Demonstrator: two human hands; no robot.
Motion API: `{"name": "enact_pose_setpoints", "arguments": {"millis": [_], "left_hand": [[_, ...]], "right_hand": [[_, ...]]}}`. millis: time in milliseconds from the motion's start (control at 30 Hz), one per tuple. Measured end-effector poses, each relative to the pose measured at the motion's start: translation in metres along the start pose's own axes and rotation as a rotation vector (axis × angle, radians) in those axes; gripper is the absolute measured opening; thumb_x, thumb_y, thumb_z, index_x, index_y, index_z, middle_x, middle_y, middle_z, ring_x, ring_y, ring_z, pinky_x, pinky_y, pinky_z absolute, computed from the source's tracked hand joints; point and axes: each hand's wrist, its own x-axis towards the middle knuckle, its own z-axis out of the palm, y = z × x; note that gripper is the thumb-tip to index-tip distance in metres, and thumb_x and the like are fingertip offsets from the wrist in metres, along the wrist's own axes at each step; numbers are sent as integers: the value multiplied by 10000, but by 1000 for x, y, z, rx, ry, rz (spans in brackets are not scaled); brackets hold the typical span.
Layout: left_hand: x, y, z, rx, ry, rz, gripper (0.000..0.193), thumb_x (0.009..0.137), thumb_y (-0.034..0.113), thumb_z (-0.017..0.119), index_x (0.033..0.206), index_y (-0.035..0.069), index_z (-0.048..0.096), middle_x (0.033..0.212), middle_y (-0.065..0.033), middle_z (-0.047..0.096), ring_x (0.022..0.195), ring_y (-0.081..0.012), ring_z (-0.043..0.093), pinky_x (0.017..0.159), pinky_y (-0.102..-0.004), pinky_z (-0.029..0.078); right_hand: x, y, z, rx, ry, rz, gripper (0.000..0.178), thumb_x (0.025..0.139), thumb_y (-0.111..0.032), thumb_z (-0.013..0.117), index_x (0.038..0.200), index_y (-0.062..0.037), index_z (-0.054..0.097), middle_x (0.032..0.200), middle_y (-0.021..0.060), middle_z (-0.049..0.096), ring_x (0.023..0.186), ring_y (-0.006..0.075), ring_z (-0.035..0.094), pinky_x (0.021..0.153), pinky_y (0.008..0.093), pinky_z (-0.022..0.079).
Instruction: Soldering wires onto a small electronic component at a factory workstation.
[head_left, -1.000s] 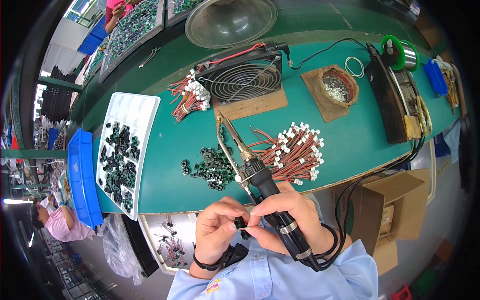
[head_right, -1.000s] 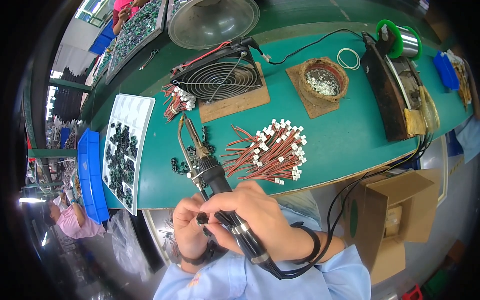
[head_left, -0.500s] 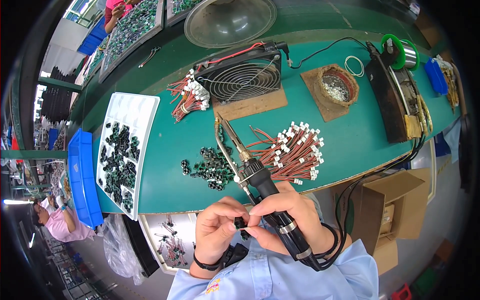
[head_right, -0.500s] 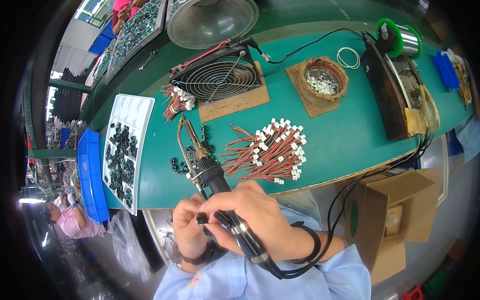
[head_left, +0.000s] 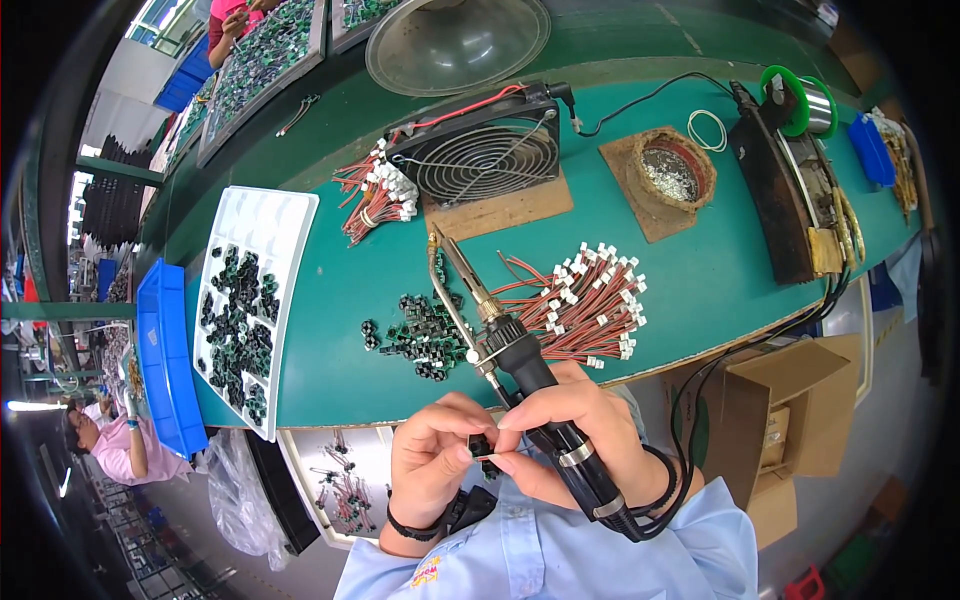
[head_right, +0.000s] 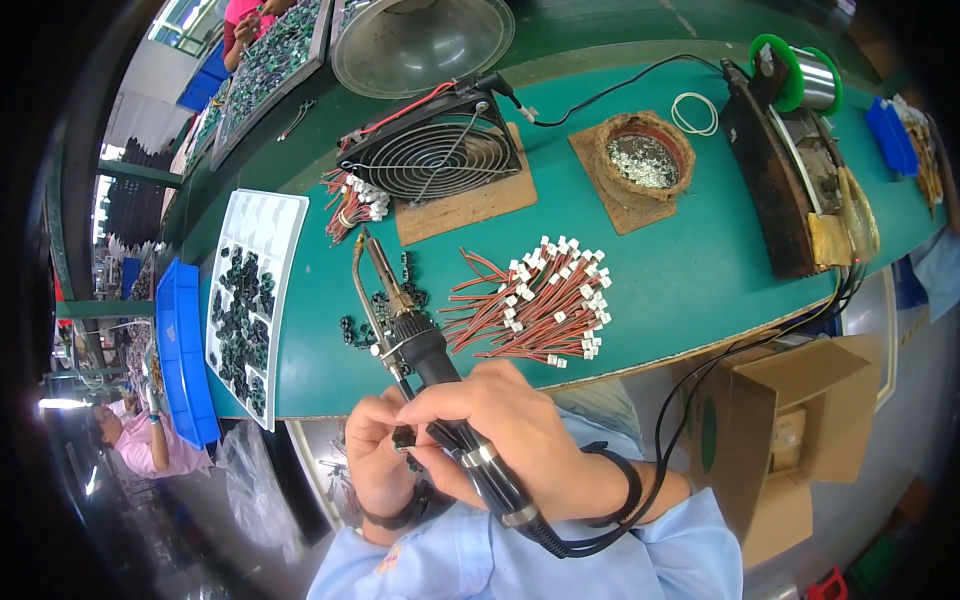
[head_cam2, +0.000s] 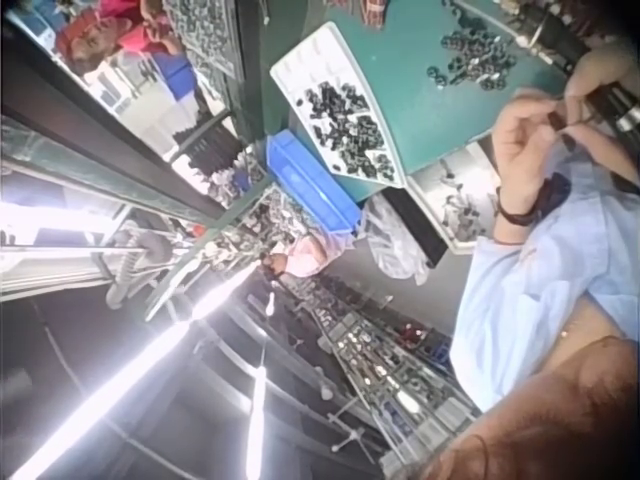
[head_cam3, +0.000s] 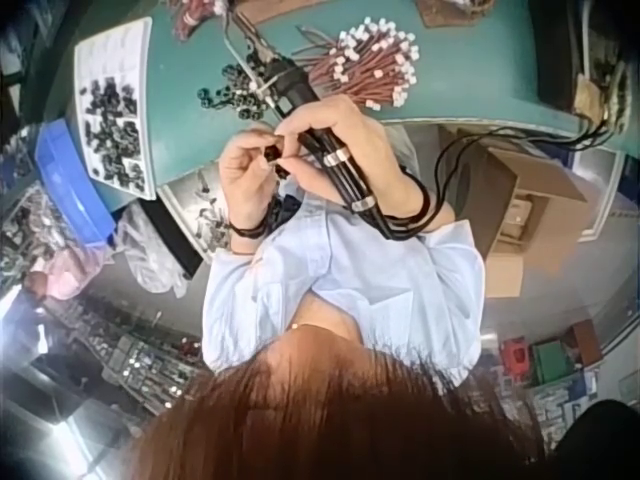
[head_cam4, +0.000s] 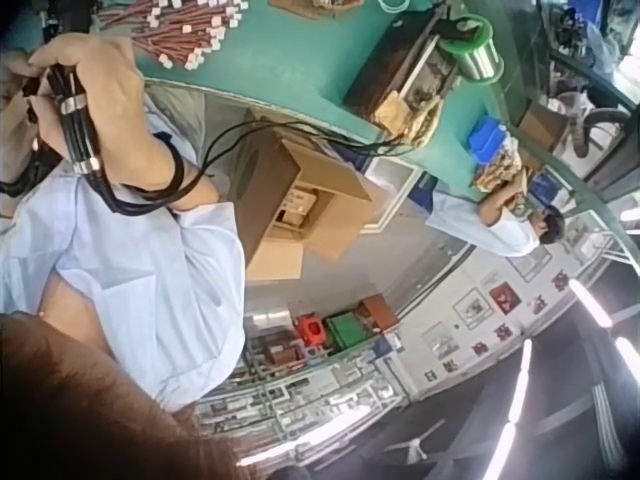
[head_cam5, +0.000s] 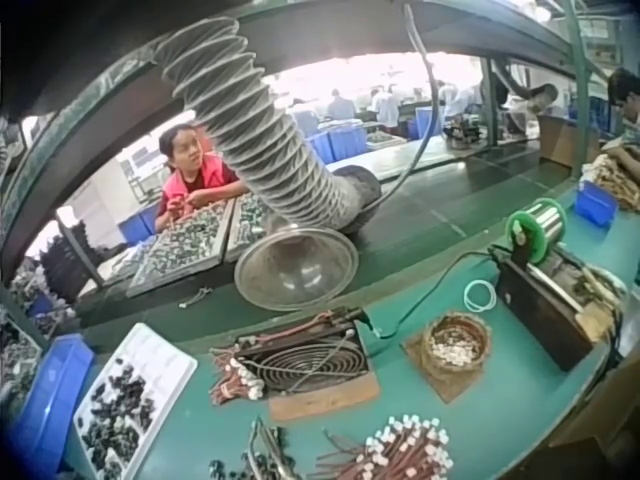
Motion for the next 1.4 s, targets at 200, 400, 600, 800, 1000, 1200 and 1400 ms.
{"name": "enact_pose_setpoints", "arguments": {"millis": [200, 400, 600, 800, 1000, 1200, 1400], "left_hand": [[0, 0, 0, -17, -1, -12, 167, 858, 103, 597, 980, -8, 569, 937, -138, 561, 843, -199, 565, 751, -306, 453], [-1, 0, 0, -20, -7, -7, 159, 857, 95, 598, 980, -2, 570, 940, -136, 560, 850, -196, 564, 752, -302, 453], [0, 0, 1, -27, -14, -6, 148, 857, 87, 597, 979, 8, 573, 943, -133, 561, 857, -193, 565, 756, -301, 453], [-1, 1, 0, -31, -13, -21, 147, 857, 90, 598, 978, 10, 573, 939, -134, 562, 855, -198, 565, 757, -306, 455], [0, -1, 1, -36, -10, -15, 146, 857, 90, 598, 979, 15, 573, 930, -137, 562, 847, -206, 568, 751, -313, 458], [-2, -3, -1, -36, -20, -3, 148, 859, 90, 594, 982, 11, 571, 920, -138, 560, 834, -205, 570, 736, -311, 459], [-1, -5, -2, -25, -16, -1, 150, 857, 88, 595, 982, 6, 581, 911, -136, 559, 817, -200, 569, 717, -300, 459]], "right_hand": [[0, 0, 0, 1, -5, 0, 446, 649, 38, 728, 1015, -88, 506, 750, 9, 652, 736, 180, 612, 825, 347, 405], [1, -1, -1, 3, -20, 4, 461, 644, 39, 729, 1024, -91, 502, 750, 8, 651, 741, 182, 611, 826, 344, 406], [1, -1, -1, 7, -14, 5, 460, 644, 39, 728, 1023, -92, 503, 750, 6, 651, 745, 185, 609, 820, 343, 411], [0, 0, -2, 31, -14, 1, 453, 646, 38, 725, 1019, -95, 505, 742, 7, 651, 745, 190, 608, 817, 347, 414], [0, 0, -2, 32, -13, 5, 448, 648, 36, 725, 1015, -95, 504, 741, 6, 651, 740, 189, 611, 822, 354, 414], [1, 2, 3, 85, 76, -24, 399, 612, 41, 701, 975, -91, 602, 836, 12, 626, 623, 186, 571, 672, 294, 420], [1, 1, 0, 69, 45, -20, 410, 627, 44, 705, 989, -91, 568, 808, 16, 636, 654, 191, 585, 729, 319, 418]]}}
